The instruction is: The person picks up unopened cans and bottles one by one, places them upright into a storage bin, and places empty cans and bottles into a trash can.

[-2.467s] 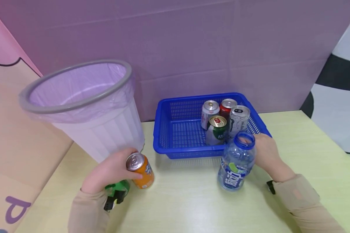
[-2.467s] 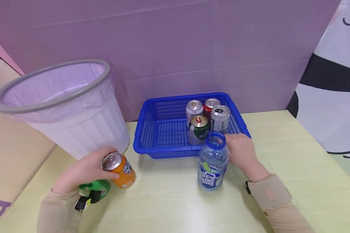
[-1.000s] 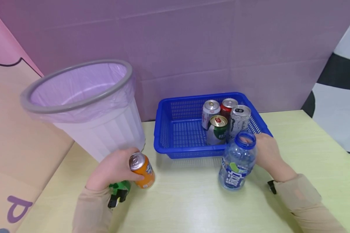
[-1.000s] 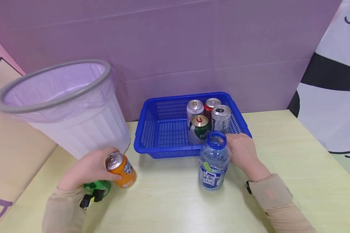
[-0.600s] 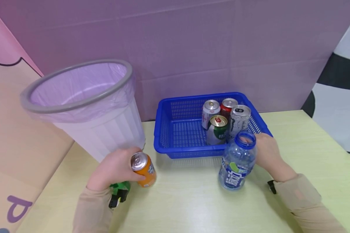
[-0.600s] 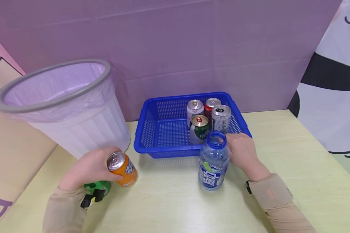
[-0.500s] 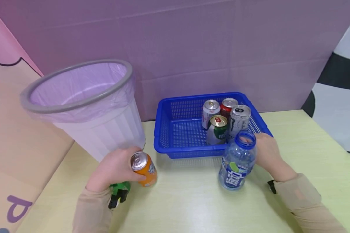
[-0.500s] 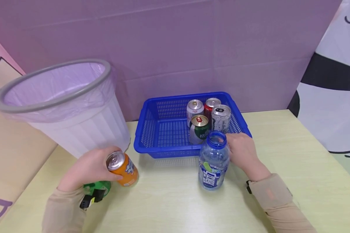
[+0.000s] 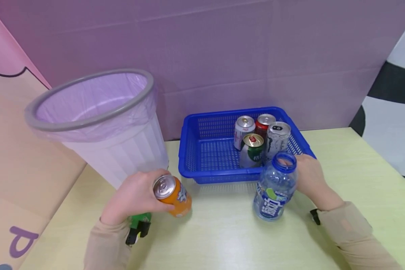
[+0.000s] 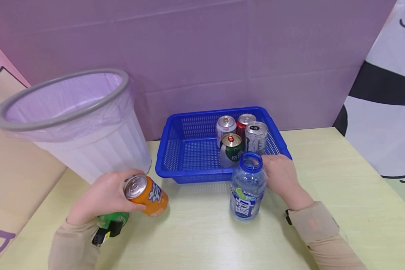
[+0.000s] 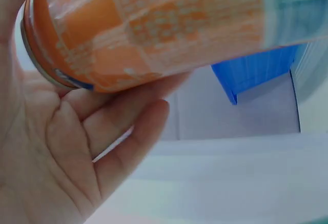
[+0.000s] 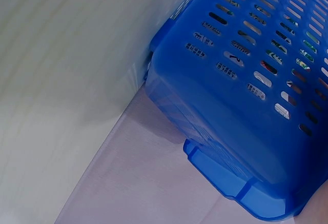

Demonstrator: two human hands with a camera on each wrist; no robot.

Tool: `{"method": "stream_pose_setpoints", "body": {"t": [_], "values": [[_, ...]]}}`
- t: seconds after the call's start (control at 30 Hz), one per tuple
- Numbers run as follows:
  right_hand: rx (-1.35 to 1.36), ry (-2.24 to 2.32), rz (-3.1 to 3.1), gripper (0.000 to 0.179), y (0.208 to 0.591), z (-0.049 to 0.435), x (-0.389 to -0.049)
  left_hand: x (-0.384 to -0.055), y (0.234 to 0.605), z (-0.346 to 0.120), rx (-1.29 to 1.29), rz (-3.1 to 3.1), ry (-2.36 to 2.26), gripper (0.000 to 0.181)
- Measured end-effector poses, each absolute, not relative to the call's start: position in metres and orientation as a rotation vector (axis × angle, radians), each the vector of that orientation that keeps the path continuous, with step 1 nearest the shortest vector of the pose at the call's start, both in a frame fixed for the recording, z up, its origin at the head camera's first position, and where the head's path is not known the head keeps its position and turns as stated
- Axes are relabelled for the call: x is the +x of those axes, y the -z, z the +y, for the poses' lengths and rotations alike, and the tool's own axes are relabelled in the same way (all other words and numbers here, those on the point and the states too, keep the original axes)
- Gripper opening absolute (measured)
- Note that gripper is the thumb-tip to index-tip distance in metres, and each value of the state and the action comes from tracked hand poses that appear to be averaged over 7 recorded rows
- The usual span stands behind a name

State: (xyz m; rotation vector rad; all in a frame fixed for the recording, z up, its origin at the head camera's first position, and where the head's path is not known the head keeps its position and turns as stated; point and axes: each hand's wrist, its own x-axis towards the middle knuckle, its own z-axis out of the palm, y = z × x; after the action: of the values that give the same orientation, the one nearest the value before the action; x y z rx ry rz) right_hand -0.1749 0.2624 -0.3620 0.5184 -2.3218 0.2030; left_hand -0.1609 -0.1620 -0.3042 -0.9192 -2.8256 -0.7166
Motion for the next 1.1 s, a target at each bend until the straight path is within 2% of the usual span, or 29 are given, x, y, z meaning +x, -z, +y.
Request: {"method": "stream_pose_setpoints", "body": {"t": [0.4, 0.77, 1.1], "values": [[0.533, -0.197, -2.315, 0.011, 0.364, 0.264, -0.176, -0.157, 0.302, -0.151, -0.759, -2.699, 1.204, 0.062], [0.532, -0.211, -2.313, 0.011, 0.363, 0.263, -0.175, -0.155, 0.304, -0.141, -0.757, -2.516, 1.525, 0.067], [0.537, -0.215, -2.298, 0.012, 0.364, 0.263, -0.175, -0.159, 0.311, -0.139, -0.830, -2.248, 1.744, 0.063]]}}
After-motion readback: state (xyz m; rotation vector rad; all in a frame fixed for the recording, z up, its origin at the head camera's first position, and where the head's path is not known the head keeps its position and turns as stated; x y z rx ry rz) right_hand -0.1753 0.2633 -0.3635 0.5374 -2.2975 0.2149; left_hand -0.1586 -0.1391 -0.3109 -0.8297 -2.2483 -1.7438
